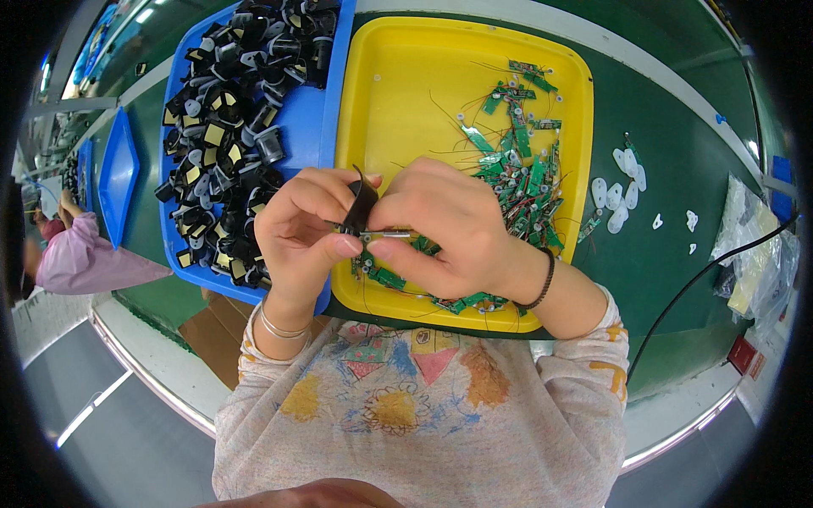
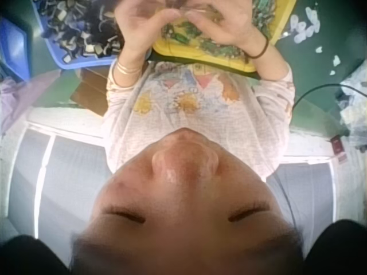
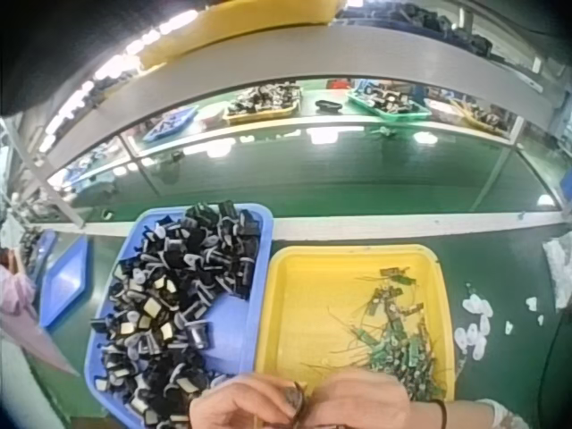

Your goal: The person repeatedly picks up small green circuit boards from a yellow tray and black plastic housings from a blue bin. They insert the circuit boards into the housings, aligning the components, and then place the assembled units back into the blue bin. The process is continuous and repetitive throughout the clip.

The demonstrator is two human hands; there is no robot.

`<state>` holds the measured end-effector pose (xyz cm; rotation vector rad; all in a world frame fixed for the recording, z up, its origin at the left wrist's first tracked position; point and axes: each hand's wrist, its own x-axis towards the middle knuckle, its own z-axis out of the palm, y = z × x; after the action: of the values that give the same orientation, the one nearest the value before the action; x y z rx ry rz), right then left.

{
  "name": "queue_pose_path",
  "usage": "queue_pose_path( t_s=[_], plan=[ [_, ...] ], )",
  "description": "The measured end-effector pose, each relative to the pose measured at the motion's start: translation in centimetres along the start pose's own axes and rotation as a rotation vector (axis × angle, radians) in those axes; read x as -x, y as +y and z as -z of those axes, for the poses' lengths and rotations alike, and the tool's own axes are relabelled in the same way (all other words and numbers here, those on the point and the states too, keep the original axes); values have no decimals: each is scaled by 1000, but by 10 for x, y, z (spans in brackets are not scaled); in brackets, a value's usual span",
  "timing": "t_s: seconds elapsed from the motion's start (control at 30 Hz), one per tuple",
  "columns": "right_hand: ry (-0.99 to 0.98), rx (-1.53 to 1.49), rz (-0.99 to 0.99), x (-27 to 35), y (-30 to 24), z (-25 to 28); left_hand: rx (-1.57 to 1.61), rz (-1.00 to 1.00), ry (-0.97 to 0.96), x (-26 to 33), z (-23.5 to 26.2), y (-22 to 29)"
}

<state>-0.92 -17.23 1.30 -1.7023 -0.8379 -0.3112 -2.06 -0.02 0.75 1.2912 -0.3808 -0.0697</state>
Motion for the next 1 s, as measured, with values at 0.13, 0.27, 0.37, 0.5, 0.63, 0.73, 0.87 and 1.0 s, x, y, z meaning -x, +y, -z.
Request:
queue_pose_path(
  t_s=[0.13,0.27,0.37,0.5,0.63,0.73,0.87,1.0],
  plan=[
    [3,13,-13,2,-1,-3,98,65,-48,1,4,0],
    [33,28,-63,3,2,-1,134,99,-54,-3,1,0],
    [83,16,-103,4,2,-1,105,109,-66,-4,0,1],
    [59,24,-77,5,3,-1,36,77,-130,-4,8,-3],
    [23,40,-51,4,2,-1,69,59,-146,-2,12,-4],
    [25,34,-74,4,1,-1,71,87,-117,-3,6,1],
    [24,56,-55,4,0,0,56,81,-111,-3,5,3],
    [27,75,-5,4,0,-3,42,50,-120,-3,6,5]
  ],
)
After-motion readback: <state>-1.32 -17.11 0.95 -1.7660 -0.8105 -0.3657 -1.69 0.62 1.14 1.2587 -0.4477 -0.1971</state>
